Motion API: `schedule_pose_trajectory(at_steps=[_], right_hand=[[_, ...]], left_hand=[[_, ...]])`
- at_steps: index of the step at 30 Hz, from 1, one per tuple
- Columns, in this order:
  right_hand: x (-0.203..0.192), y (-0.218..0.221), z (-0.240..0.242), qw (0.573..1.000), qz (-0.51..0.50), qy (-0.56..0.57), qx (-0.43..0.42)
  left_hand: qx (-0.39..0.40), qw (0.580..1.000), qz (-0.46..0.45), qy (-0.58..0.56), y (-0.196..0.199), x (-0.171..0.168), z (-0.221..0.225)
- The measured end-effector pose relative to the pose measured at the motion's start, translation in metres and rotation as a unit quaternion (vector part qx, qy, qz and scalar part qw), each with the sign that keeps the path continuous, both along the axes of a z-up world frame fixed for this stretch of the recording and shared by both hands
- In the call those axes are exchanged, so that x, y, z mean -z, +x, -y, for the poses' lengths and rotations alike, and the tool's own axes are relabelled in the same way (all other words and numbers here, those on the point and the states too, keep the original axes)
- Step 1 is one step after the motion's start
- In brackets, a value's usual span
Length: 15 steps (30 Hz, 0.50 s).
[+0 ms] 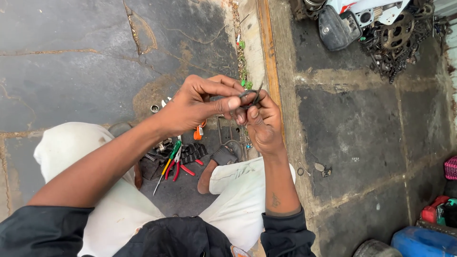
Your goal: The person sits on the ground servicing a motorcycle brake caliper. They use a screwdriver to work around the caliper piston, fit a rubber seal and dust boot by hand, press the piston, apply grease from an orange pot, and reassemble the caliper components.
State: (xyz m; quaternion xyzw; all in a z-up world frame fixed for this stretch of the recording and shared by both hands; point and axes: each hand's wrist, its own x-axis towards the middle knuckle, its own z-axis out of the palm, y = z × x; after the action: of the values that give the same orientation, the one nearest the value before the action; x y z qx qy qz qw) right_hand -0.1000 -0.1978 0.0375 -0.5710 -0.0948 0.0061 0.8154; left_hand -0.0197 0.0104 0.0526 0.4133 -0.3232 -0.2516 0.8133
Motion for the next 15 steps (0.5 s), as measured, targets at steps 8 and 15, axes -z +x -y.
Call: schedule_pose_trajectory(at_steps=[8, 15], right_hand=[[-0.006, 0.011, 0.001, 0.986, -0.02, -0.163, 0.032], [0.006, -0.017, 0.062, 0.9, -0.038, -0.364, 0.235]], left_hand=[[-0.006, 0.99, -0.142, 0.015, 0.02, 0.019, 0.004], [-0.016, 0.984, -0.174, 0.024, 0.018, 0.022, 0.022]])
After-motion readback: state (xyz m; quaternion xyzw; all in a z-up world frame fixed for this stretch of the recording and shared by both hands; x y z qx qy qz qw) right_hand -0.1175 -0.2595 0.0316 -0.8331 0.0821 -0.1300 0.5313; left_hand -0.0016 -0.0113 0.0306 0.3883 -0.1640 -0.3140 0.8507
